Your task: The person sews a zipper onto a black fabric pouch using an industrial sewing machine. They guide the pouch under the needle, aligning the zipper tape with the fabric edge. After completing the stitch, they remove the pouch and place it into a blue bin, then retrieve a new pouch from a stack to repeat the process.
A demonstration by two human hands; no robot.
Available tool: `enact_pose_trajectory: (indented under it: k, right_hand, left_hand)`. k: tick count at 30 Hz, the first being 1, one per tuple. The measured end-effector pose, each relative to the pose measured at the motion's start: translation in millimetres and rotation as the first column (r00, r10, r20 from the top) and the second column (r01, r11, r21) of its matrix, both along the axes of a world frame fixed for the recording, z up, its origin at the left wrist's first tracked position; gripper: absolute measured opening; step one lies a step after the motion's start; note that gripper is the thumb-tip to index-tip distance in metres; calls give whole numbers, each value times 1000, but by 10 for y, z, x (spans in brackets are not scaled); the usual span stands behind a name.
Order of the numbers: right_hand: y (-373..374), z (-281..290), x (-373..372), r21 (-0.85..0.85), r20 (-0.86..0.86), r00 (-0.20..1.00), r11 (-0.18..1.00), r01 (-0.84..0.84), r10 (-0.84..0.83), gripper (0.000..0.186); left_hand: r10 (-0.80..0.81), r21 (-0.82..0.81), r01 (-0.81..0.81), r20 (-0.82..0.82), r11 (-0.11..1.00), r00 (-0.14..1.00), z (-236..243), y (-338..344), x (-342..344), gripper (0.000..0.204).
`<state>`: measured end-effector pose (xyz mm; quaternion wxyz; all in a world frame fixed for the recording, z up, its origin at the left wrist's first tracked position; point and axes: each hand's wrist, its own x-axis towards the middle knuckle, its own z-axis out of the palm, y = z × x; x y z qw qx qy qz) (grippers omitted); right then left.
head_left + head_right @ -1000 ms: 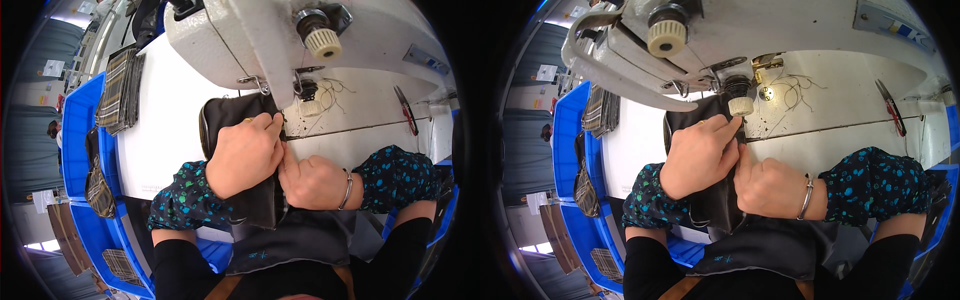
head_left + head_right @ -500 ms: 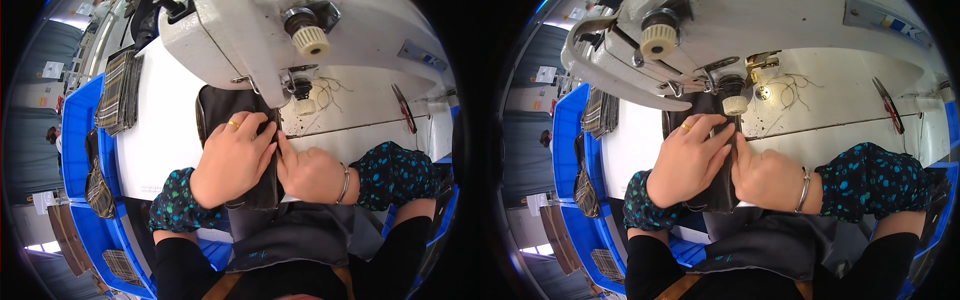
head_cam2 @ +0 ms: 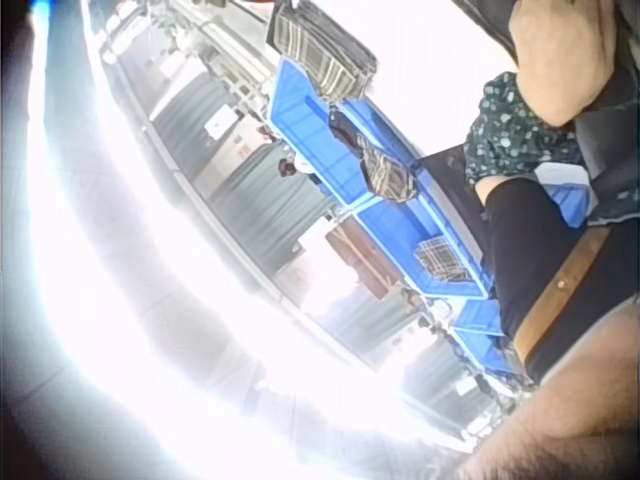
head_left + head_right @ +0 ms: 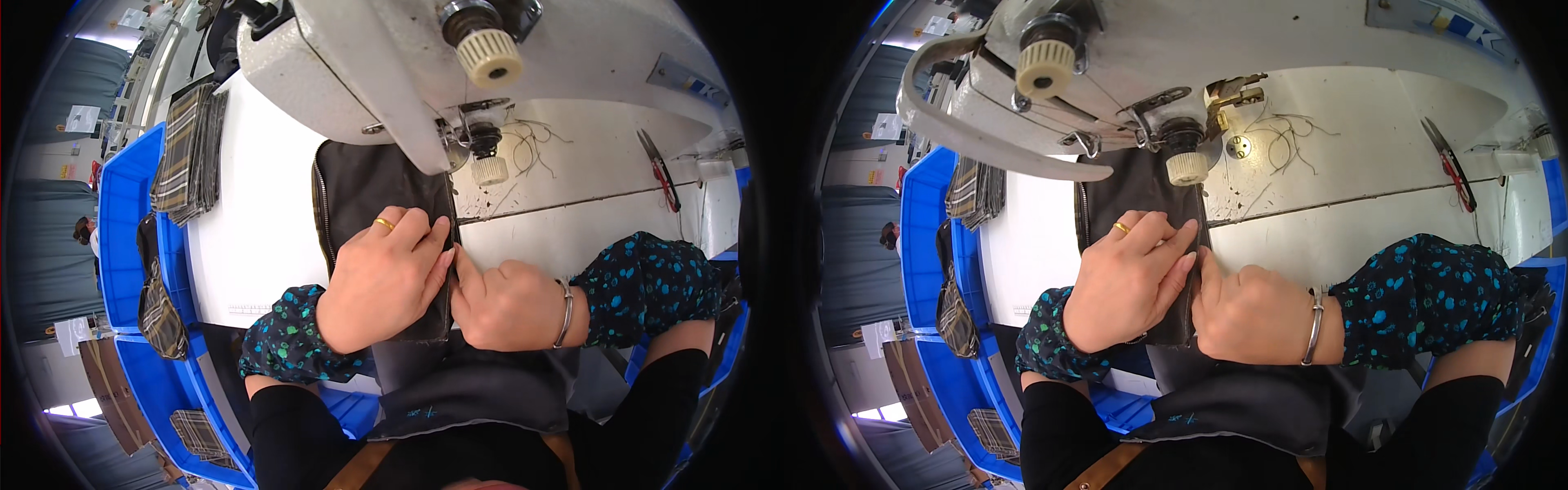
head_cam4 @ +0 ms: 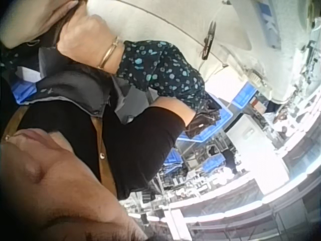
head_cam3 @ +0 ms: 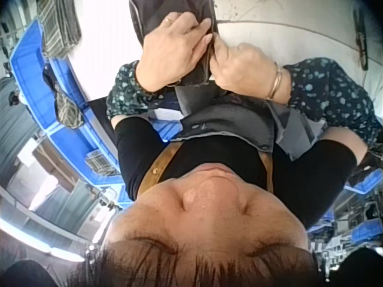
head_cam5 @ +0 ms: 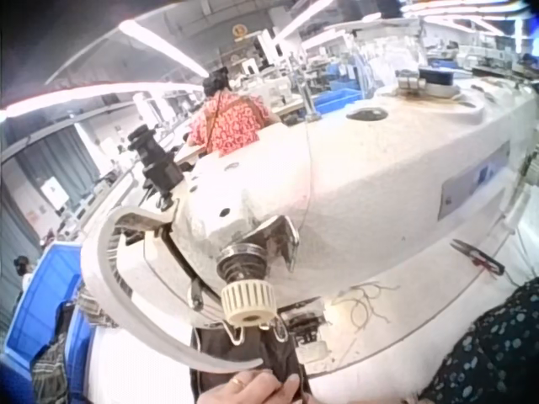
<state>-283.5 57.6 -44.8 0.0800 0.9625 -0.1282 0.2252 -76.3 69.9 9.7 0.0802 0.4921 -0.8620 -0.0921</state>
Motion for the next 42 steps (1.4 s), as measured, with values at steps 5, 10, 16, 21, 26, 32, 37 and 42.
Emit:
enact_pose_trajectory:
  k: [5, 10, 16, 21, 26, 32, 37, 42]
  right_hand:
    - [-14, 16, -16, 14, -9, 999, 999, -39, 40, 29]
    - [-25, 13, -5, 4, -12, 998, 998, -61, 61, 28]
    - [-138, -62, 30, -18, 16, 1000, 1000, -18, 18, 24]
    - [-329, -157, 109, -7, 49, 998, 999, 38, -38, 22]
    - [-508, -152, 145, -14, 30, 996, 996, 87, -86, 22]
    - [-592, -134, 132, 81, 27, 992, 990, 119, -121, 23]
    - [-579, -77, 67, 201, 46, 994, 975, 91, -102, 21]
    - [-541, -69, 38, 273, 86, 995, 962, 31, -57, 20]
  left_hand:
    - [6, -74, -8, -33, 997, 999, -40, 24, -45, 31]
    - [5, -112, -3, 21, 994, 1000, -45, 41, -42, 31]
    - [19, -170, -23, -26, 985, 999, -128, -83, 7, 28]
    - [5, -229, -21, -68, 973, 998, -249, -302, 103, 26]
    - [30, -225, -43, -64, 973, 997, -264, -479, 161, 26]
    - [-30, -239, 14, -62, 971, 998, -278, -576, 263, 33]
    - [-85, -108, 77, -76, 991, 993, -105, -319, 273, 52]
    - [-35, -118, 33, -18, 993, 999, -196, -143, 233, 62]
